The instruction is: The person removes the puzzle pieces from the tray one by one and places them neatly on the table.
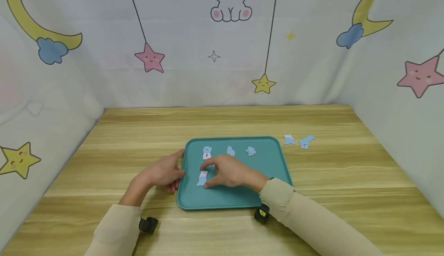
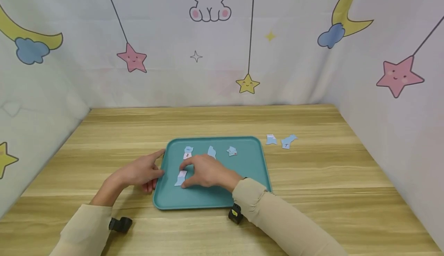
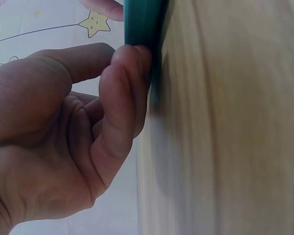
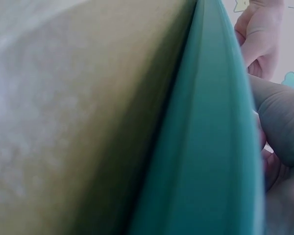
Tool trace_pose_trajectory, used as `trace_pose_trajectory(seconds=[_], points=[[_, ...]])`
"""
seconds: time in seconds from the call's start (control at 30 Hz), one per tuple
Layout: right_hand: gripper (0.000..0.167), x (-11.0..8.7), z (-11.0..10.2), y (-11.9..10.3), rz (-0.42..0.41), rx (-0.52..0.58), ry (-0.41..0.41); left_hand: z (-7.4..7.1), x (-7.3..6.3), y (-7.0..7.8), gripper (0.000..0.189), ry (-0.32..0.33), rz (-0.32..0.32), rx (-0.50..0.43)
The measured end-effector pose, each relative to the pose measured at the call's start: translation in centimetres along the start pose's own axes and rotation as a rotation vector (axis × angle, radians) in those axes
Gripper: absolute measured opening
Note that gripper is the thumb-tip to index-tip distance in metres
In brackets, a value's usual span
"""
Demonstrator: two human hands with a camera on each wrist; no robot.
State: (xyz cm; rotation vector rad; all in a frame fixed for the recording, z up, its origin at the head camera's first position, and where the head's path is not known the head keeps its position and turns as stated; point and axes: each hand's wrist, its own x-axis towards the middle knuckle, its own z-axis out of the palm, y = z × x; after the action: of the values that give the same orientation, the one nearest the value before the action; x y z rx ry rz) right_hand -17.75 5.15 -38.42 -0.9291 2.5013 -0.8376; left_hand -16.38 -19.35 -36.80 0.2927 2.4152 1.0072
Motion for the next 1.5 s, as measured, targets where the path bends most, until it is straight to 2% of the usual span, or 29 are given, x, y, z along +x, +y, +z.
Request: trace_pose_trajectory(seconds=[0.27, 0.53, 0.83, 1.13, 1.5], points=[[0.045, -0.5, -0.4, 0.6, -0.049, 0.040, 0.034, 0.1, 0.1, 0.0, 0.081, -0.007, -0.006, -0.007], [0.046, -1.7, -1.8, 1.1, -0.019, 0.060, 0.051, -0.1, 0.1, 0.1, 0.082, 0.002, 0.005, 0.001], [0.047, -3.7, -3.3, 1.7, -0.022, 0.061, 0.096, 0.0, 0.1, 0.1, 0.082, 0.000, 0.011, 0.004], [0.050, -6.1, -6.1, 3.4, 0.046, 0.134, 0.129, 0.0, 0.2, 0.0, 0.082, -0.004, 0.015, 0.006], [0.048, -8.6, -7.8, 6.7, 0.081, 0.115, 0.217, 0.1, 0.2, 0.0, 0.082, -0.002, 0.008, 0.004]])
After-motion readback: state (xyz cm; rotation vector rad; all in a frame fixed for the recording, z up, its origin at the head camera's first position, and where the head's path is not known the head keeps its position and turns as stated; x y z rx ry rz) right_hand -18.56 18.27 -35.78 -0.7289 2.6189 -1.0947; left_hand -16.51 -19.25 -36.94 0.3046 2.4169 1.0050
